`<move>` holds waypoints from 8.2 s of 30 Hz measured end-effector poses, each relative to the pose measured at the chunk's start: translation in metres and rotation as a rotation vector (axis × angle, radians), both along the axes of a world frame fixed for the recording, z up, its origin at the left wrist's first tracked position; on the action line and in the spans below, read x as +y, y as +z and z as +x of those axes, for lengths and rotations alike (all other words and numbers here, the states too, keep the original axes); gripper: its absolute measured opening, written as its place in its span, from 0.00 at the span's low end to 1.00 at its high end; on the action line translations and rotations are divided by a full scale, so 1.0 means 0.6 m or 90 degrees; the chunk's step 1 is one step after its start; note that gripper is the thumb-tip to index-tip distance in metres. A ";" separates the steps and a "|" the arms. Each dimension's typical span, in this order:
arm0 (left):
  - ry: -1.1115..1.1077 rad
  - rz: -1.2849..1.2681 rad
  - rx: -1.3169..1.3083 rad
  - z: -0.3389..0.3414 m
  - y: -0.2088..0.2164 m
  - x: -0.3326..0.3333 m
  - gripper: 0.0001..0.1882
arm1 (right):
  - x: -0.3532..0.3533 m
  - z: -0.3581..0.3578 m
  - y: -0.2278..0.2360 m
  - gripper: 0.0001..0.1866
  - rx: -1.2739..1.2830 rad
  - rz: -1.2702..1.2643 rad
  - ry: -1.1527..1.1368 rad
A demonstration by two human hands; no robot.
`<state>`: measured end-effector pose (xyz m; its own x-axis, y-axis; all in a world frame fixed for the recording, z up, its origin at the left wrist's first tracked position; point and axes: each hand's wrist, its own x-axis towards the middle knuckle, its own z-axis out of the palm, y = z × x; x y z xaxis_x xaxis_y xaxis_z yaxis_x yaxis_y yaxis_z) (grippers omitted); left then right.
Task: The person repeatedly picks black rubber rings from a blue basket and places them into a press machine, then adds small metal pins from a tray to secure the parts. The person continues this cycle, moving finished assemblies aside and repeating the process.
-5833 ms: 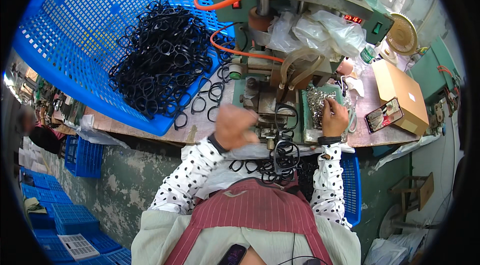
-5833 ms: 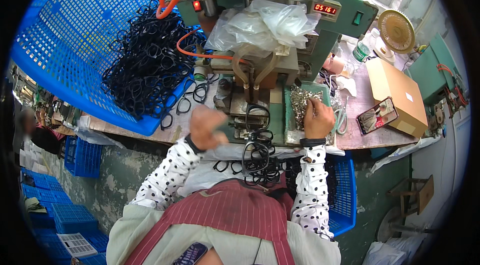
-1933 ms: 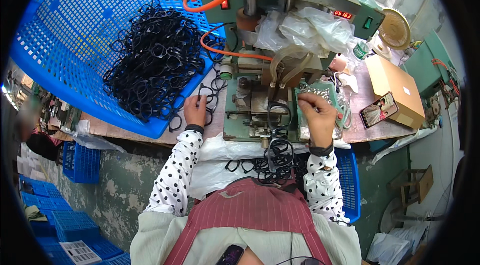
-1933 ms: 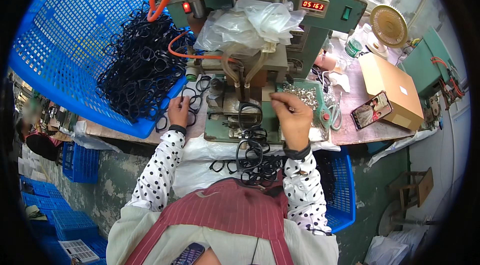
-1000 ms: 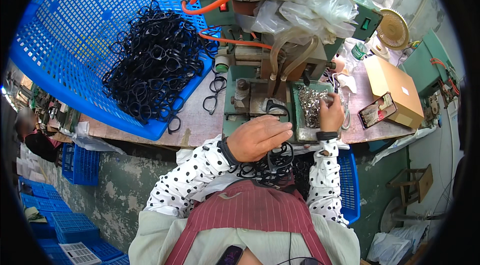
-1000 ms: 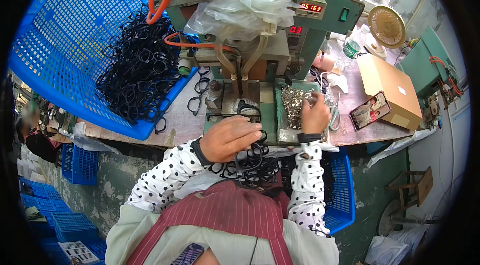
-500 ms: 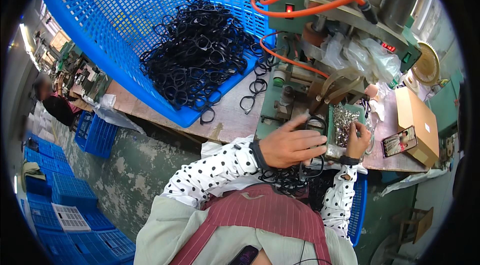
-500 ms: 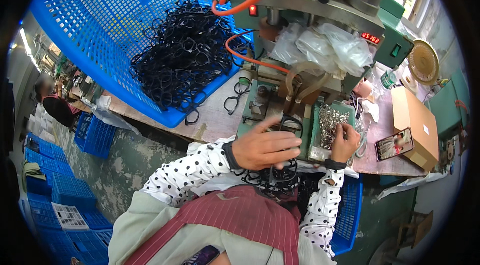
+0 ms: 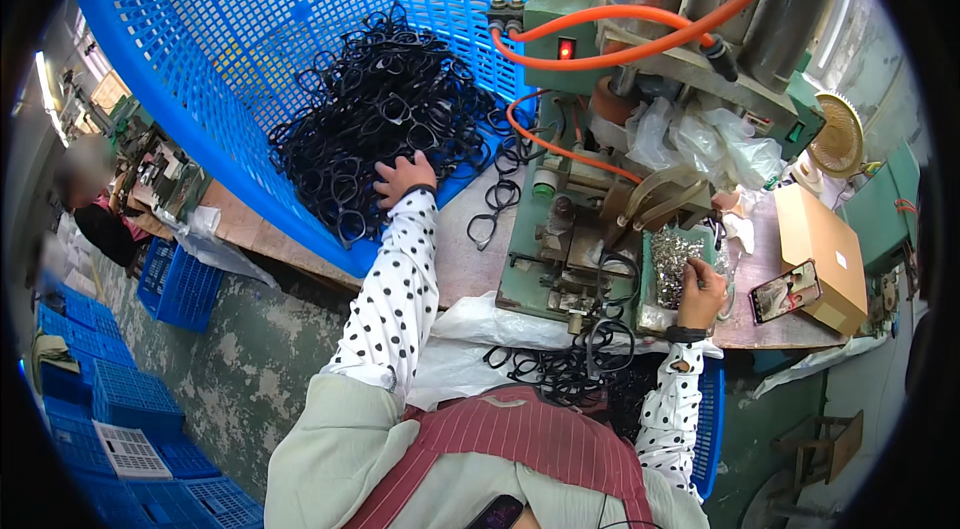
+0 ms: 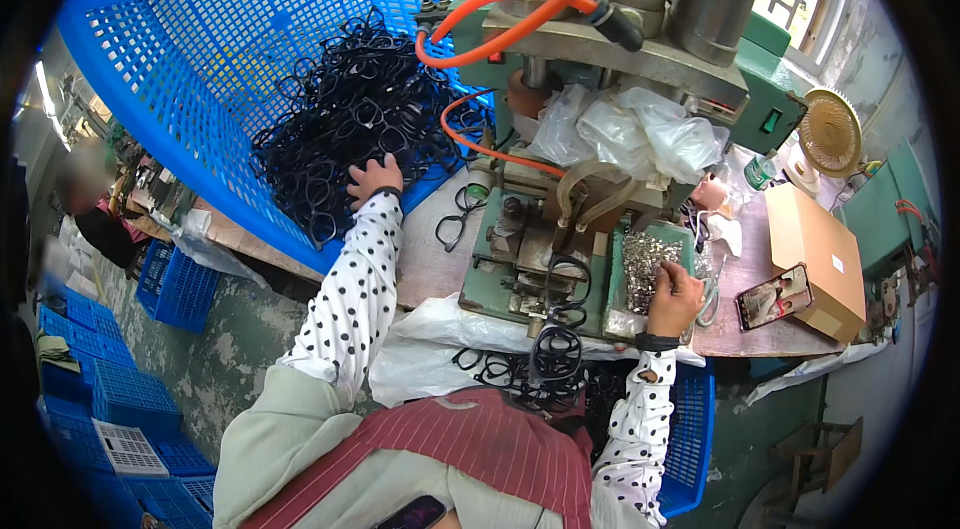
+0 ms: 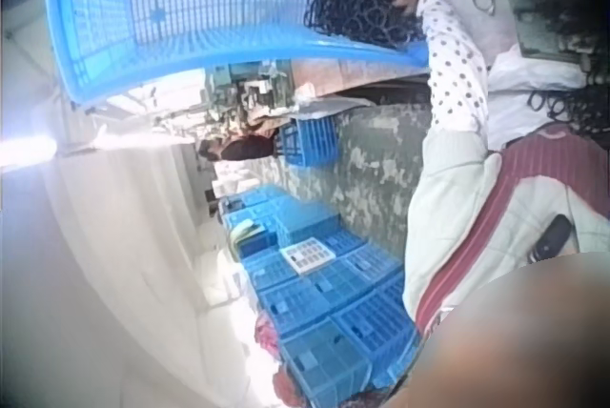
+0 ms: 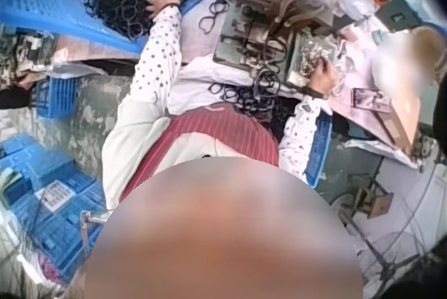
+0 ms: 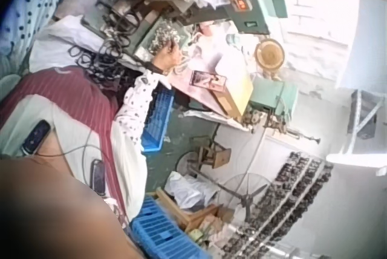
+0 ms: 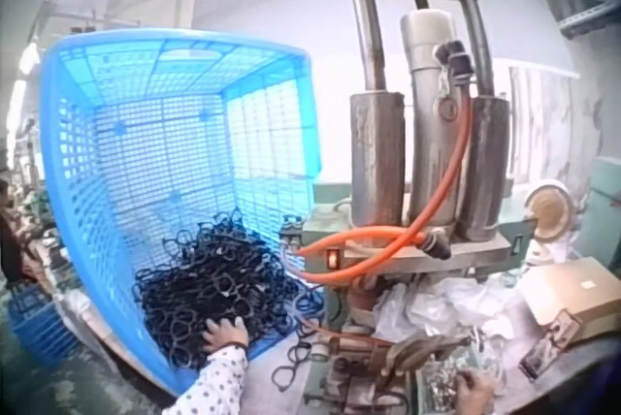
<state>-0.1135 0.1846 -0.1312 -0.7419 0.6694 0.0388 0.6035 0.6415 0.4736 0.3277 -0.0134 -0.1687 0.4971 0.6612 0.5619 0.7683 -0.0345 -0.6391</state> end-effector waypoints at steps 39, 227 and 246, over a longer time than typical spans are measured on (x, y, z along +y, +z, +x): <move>-1.205 0.699 0.024 0.224 0.141 -0.326 0.20 | 0.003 -0.200 0.189 0.26 0.446 0.012 0.272; -1.268 0.562 -0.009 0.249 0.118 -0.314 0.25 | -0.007 -0.009 0.028 0.22 -0.262 -0.142 -0.039; -0.826 -0.153 -0.100 0.103 -0.213 -0.473 0.27 | 0.005 -0.015 0.005 0.06 -0.132 -0.104 -0.052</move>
<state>-0.0515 -0.0991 -0.2591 0.4505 0.8686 -0.2066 0.7875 -0.2776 0.5502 0.3189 -0.0103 -0.1655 0.4385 0.7135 0.5465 0.8722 -0.1913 -0.4501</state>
